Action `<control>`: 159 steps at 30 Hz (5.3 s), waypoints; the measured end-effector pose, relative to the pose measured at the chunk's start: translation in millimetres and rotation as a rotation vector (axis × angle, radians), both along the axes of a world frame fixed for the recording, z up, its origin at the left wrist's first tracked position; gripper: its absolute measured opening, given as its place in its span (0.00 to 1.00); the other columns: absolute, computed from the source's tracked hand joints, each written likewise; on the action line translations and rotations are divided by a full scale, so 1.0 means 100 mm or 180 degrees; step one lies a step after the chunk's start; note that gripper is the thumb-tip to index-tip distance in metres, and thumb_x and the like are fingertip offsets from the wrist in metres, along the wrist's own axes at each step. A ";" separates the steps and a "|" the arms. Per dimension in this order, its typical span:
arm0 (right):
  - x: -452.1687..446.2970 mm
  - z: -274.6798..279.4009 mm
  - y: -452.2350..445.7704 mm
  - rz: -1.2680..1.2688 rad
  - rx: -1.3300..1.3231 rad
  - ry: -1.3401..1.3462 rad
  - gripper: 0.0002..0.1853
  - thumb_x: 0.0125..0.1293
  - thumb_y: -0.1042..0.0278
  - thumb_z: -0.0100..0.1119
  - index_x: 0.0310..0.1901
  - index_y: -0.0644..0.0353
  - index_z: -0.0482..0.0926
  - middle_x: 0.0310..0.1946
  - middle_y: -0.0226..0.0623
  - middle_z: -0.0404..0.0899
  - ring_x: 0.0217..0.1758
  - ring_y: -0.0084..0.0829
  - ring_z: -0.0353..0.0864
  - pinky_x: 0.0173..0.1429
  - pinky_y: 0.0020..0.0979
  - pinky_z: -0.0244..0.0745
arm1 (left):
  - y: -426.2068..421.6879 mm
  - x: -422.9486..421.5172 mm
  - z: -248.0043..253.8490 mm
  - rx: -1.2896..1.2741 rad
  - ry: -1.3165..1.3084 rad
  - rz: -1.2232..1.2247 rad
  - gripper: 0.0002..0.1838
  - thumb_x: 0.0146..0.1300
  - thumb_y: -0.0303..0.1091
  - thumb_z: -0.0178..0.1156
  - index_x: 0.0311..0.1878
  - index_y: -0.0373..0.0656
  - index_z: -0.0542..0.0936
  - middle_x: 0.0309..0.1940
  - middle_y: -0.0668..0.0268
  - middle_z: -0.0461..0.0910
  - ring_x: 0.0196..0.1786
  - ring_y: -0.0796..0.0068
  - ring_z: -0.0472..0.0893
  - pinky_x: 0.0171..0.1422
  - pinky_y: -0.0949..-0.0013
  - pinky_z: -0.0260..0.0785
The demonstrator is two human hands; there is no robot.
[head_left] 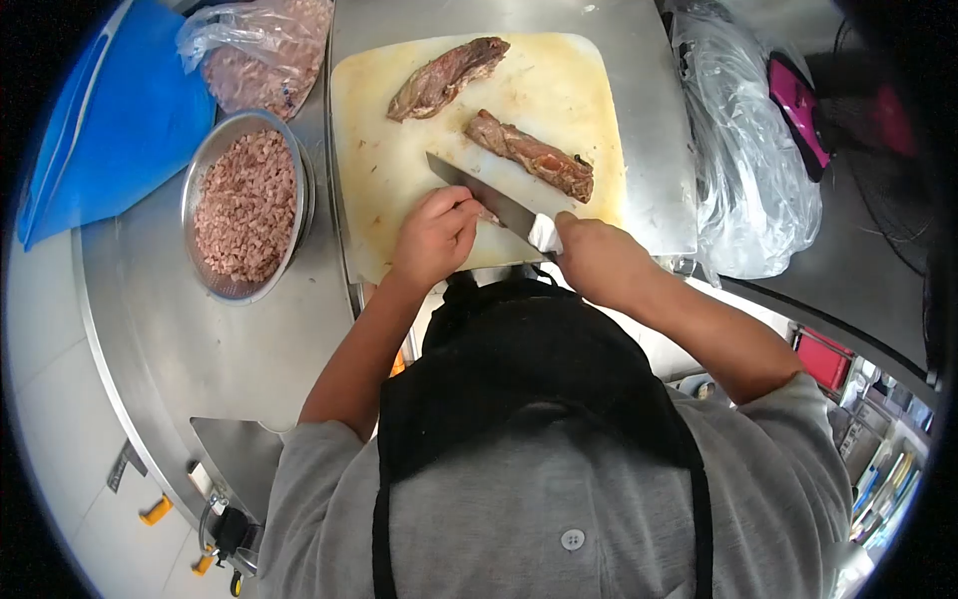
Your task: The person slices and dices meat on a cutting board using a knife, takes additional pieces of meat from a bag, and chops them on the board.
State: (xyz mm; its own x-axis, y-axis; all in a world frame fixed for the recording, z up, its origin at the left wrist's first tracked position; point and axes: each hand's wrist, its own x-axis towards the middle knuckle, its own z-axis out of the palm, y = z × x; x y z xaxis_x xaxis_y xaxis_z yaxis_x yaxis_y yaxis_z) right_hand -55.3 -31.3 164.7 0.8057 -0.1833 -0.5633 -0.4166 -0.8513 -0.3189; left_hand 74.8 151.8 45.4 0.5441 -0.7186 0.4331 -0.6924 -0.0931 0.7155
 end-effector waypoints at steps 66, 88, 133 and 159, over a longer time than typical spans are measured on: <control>-0.05 -0.12 -0.08 0.0194 -0.0032 -0.0521 0.09 0.68 0.74 0.49 0.46 0.67 0.74 0.34 0.55 0.85 0.39 0.54 0.88 0.44 0.50 0.82 | -0.16 -0.06 -0.08 0.0468 -0.0625 0.0159 0.05 0.58 0.25 0.67 0.38 0.42 0.85 0.44 0.65 0.82 0.50 0.59 0.81 0.55 0.60 0.77; -0.14 0.08 -0.16 0.0081 -0.0099 -0.0509 0.10 0.66 0.71 0.52 0.47 0.65 0.74 0.32 0.55 0.84 0.39 0.55 0.86 0.44 0.52 0.79 | -0.05 -0.06 -0.14 0.0270 -0.0162 0.0159 0.06 0.58 0.23 0.69 0.39 0.40 0.85 0.42 0.62 0.83 0.44 0.58 0.83 0.48 0.61 0.78; -0.48 -0.01 -0.27 0.0114 -0.0347 -0.0553 0.10 0.67 0.73 0.50 0.48 0.65 0.75 0.35 0.53 0.86 0.41 0.52 0.88 0.46 0.50 0.81 | 0.27 -0.48 0.17 0.1332 -0.0140 0.1402 0.32 0.55 0.38 0.75 0.63 0.37 0.79 0.55 0.48 0.80 0.61 0.46 0.76 0.69 0.53 0.68; -0.37 0.13 -0.08 0.0189 -0.0483 -0.0258 0.12 0.68 0.74 0.49 0.50 0.65 0.75 0.35 0.52 0.87 0.40 0.51 0.89 0.45 0.48 0.83 | 0.00 -0.25 0.03 0.0464 0.0161 0.0869 0.07 0.58 0.30 0.71 0.38 0.40 0.86 0.45 0.58 0.84 0.48 0.57 0.83 0.55 0.60 0.75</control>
State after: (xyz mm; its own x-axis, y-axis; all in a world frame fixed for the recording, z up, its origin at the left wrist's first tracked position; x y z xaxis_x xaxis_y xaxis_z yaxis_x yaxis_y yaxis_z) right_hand -92.7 -39.7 177.5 0.8593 -0.2119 -0.4655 -0.3423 -0.9146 -0.2155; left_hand 50.2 152.2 48.5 0.7437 -0.5956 0.3036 -0.5916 -0.3749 0.7138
